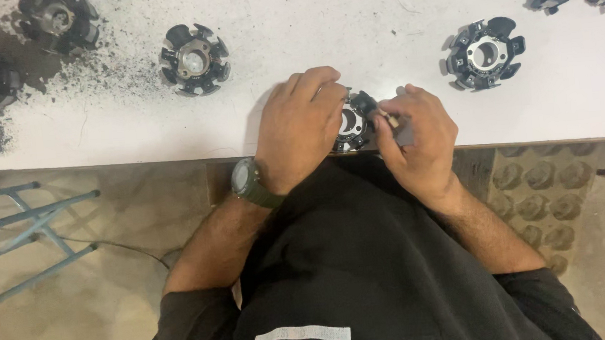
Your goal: The person sits at a white worktable assembling small black plastic components. They fit parts together by hand, use a small flat tool to press or trim pieces, and place finished assemblies into molded trays on the table.
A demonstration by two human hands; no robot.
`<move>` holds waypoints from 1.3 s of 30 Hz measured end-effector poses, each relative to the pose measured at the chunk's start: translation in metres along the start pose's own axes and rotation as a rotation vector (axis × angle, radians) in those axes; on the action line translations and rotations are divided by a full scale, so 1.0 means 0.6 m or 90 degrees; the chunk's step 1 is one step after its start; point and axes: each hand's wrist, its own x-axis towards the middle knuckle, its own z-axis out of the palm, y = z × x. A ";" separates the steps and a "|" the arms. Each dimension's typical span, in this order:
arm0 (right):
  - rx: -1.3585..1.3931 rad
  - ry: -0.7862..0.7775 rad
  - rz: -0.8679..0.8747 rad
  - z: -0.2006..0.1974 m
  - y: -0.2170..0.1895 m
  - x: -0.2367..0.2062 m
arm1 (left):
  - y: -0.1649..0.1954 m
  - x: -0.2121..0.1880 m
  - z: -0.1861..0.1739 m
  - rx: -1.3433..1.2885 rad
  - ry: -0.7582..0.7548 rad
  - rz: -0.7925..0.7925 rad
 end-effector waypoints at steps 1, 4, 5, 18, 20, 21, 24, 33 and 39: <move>0.002 0.000 -0.001 0.000 0.000 0.000 | 0.000 0.001 -0.002 0.004 -0.002 0.008; 0.008 -0.002 -0.003 -0.003 0.000 0.003 | 0.004 0.009 -0.008 0.022 -0.010 0.039; 0.011 -0.002 0.000 -0.003 0.000 0.004 | 0.005 0.013 -0.011 0.033 -0.011 0.051; 0.015 0.006 0.012 -0.004 -0.003 0.010 | 0.003 0.020 -0.031 -0.032 -0.079 0.007; 0.018 0.008 0.009 -0.004 -0.001 0.011 | 0.003 0.013 -0.025 -0.042 -0.079 -0.013; 0.020 0.008 0.007 -0.005 -0.001 0.011 | 0.004 0.010 -0.021 -0.037 -0.074 -0.015; 0.020 -0.005 0.004 -0.006 0.001 0.011 | 0.009 0.001 -0.014 -0.031 -0.057 -0.022; 0.021 0.001 0.003 -0.005 0.000 0.012 | 0.014 0.015 -0.014 -0.069 -0.009 0.048; 0.020 0.007 0.011 -0.006 -0.001 0.011 | 0.013 0.023 -0.026 -0.054 -0.016 0.088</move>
